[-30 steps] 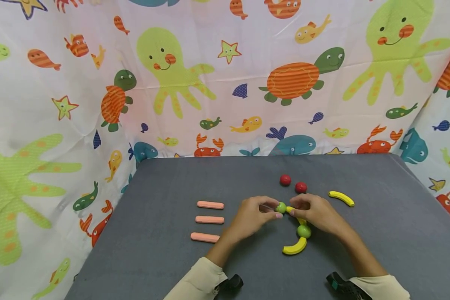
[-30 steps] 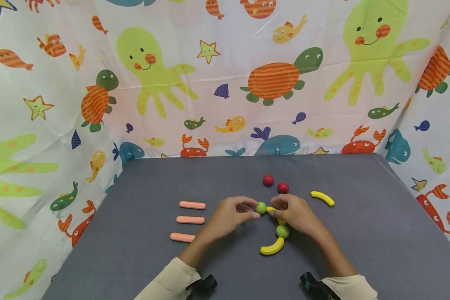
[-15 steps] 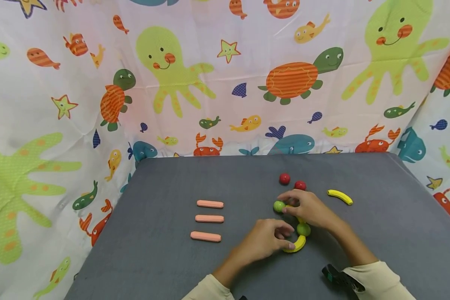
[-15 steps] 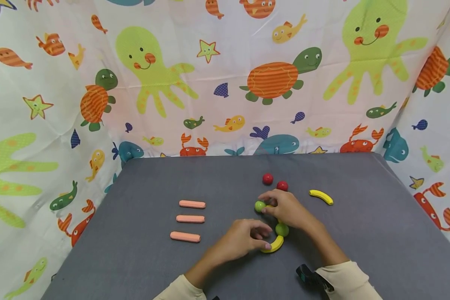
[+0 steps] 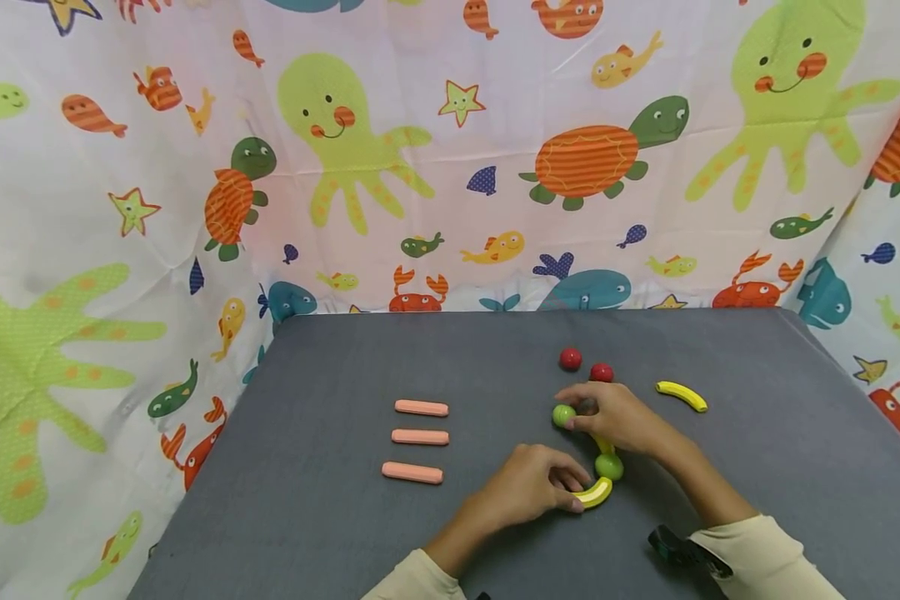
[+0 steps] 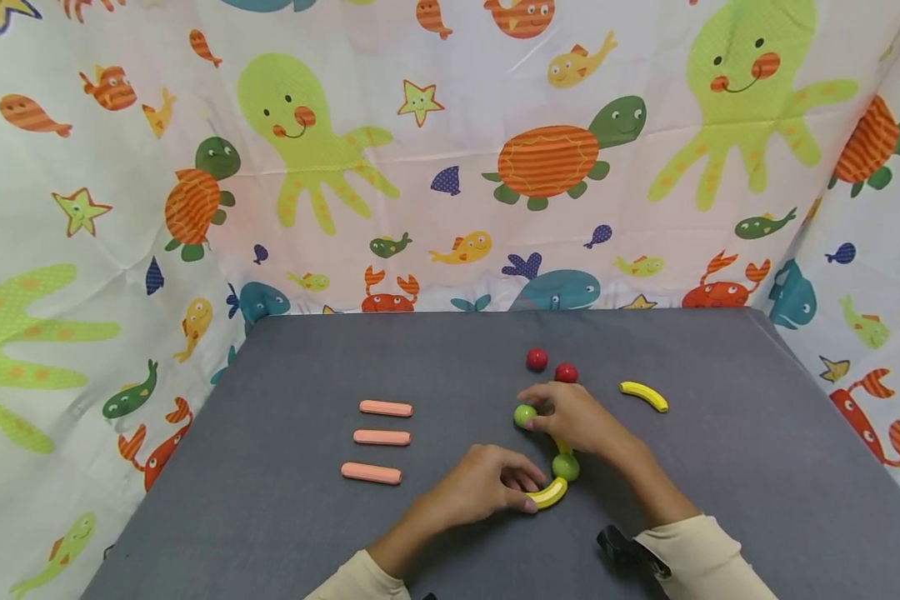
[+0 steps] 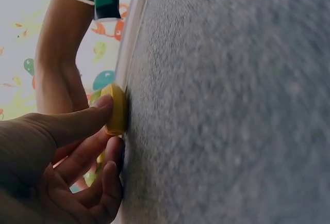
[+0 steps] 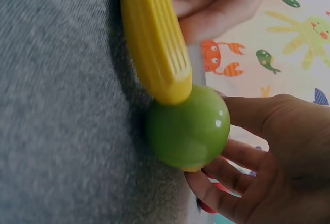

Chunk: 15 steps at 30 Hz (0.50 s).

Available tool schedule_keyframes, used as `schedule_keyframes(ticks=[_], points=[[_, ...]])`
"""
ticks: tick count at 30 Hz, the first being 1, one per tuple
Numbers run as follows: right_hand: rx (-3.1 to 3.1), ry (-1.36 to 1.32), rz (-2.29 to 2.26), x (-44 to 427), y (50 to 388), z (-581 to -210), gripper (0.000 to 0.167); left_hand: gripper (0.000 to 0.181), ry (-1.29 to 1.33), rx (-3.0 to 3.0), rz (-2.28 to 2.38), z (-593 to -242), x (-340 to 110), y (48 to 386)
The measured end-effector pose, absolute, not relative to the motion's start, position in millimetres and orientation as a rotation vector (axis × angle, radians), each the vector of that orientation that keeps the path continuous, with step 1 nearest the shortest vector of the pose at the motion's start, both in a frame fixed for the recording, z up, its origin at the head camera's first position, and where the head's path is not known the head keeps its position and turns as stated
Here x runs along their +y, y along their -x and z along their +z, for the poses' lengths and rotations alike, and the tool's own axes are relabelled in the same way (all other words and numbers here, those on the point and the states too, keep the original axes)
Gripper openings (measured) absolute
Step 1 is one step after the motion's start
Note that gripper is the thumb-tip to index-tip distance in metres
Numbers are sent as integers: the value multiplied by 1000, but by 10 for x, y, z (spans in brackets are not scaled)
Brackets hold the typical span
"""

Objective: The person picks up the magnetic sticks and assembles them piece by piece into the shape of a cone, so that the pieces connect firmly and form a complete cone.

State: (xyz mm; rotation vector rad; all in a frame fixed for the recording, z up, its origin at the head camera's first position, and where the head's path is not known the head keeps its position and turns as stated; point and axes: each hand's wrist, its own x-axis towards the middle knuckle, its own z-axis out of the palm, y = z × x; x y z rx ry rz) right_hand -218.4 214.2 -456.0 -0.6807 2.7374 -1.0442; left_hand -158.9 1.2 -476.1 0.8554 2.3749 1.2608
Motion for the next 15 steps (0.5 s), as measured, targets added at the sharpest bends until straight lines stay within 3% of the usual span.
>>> schedule_keyframes(ticks=[15], points=[[2788,615,-1065,2267,2079,-4604,34,27,-765,2353,1285,-4751,-275,1700]])
